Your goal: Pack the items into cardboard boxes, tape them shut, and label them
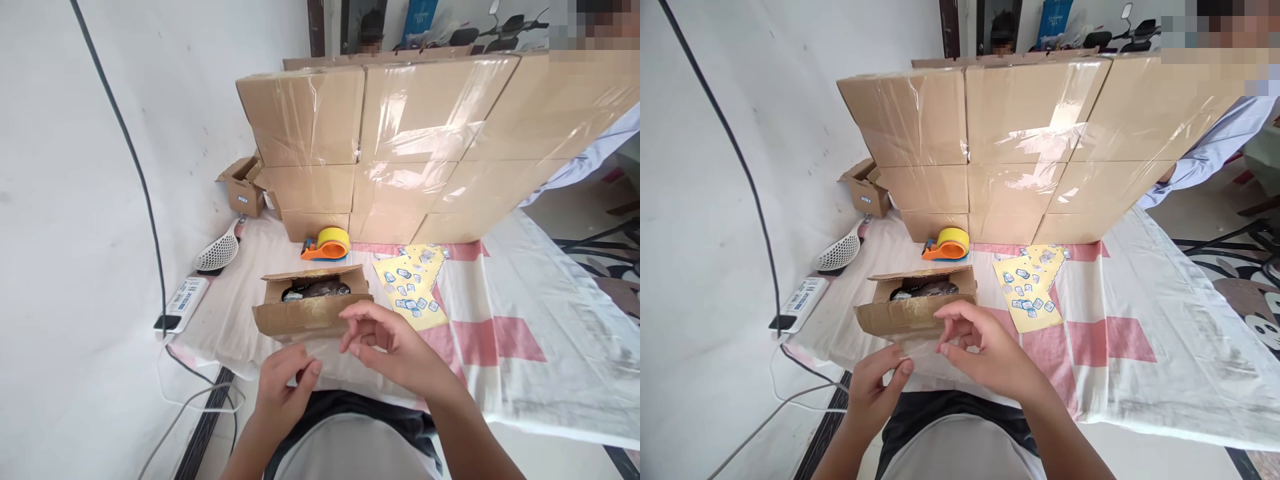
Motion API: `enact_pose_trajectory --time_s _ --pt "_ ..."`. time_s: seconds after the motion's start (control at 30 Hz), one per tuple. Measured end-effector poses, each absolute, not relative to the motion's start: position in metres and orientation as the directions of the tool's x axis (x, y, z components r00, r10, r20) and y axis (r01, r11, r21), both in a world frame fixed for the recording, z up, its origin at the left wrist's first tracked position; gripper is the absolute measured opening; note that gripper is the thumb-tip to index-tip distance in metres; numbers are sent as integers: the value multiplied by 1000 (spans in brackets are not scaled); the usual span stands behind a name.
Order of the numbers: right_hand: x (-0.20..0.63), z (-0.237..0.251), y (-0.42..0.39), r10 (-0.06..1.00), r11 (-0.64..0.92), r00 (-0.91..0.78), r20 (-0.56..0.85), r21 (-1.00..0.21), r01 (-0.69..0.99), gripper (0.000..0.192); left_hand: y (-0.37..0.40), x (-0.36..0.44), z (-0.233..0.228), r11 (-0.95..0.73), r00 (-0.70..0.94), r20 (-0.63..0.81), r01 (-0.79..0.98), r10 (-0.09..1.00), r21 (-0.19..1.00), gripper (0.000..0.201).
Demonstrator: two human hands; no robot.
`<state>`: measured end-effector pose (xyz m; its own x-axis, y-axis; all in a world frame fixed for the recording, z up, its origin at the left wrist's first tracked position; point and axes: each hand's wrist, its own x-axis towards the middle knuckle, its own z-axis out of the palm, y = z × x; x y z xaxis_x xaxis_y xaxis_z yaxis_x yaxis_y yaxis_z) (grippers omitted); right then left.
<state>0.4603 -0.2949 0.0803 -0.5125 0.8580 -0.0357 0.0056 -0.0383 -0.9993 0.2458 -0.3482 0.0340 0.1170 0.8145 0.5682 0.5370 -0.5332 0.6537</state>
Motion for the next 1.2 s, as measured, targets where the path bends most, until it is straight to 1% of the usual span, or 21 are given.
enact_pose_trajectory --time_s 0.03,0.1,0.2,0.23,0.3,0.37,0.43,0.5,0.6,0.67,0.73,0.8,0.9,0.97,1.07,1.13,1.2 --pt "460 80 -295 864 -34 -503 -29 -999 -1 29 -347 247 34 -539 117 576 538 809 648 32" --pt "460 80 -295 877 -42 -477 -55 -998 36 26 -346 249 35 -552 117 592 538 797 637 30" --pt "458 76 -296 861 -106 -479 -172 -981 163 27 -345 248 36 -586 125 621 514 774 627 23" --pt "458 74 -297 839 -124 -501 -210 -972 200 30 -346 247 36 -602 132 633 503 763 620 21" --pt "455 69 -298 788 -160 -553 -270 -957 240 43 -347 244 35 -630 162 649 494 744 599 18" --pt "451 62 -298 736 -209 -606 -301 -953 219 55 -350 241 33 -651 205 648 487 734 583 17" --pt "445 56 -297 708 -263 -642 -293 -954 145 58 -352 240 32 -667 232 648 467 725 580 16" --pt "438 51 -295 719 -294 -649 -247 -955 39 54 -354 240 31 -683 235 659 437 715 585 18" --pt "431 48 -293 776 -312 -596 -207 -947 -77 46 -357 241 32 -692 235 661 393 713 606 22" --pt "430 49 -292 778 -322 -585 -227 -945 -62 43 -359 242 32 -691 251 649 366 718 623 23" --pt "429 53 -292 752 -323 -609 -252 -946 -7 41 -360 243 33 -698 281 640 341 715 629 24" --pt "427 56 -291 727 -324 -635 -261 -946 18 33 -361 246 34 -708 306 638 318 706 631 25" --pt "425 60 -289 728 -326 -648 -226 -945 -36 26 -359 250 36 -720 308 652 276 693 636 25" --pt "426 63 -287 779 -260 -609 -150 -961 -95 24 -358 250 36 -715 276 659 265 699 647 24" --pt "433 68 -283 879 -39 -476 38 -988 -151 20 -357 250 35 -616 147 605 324 782 718 23" --pt "439 75 -280 901 105 -410 144 -988 -116 19 -357 251 34 -482 34 503 347 864 805 24" --pt "445 83 -276 896 221 -387 216 -975 -31 17 -354 254 32 -333 -34 361 310 932 890 25"
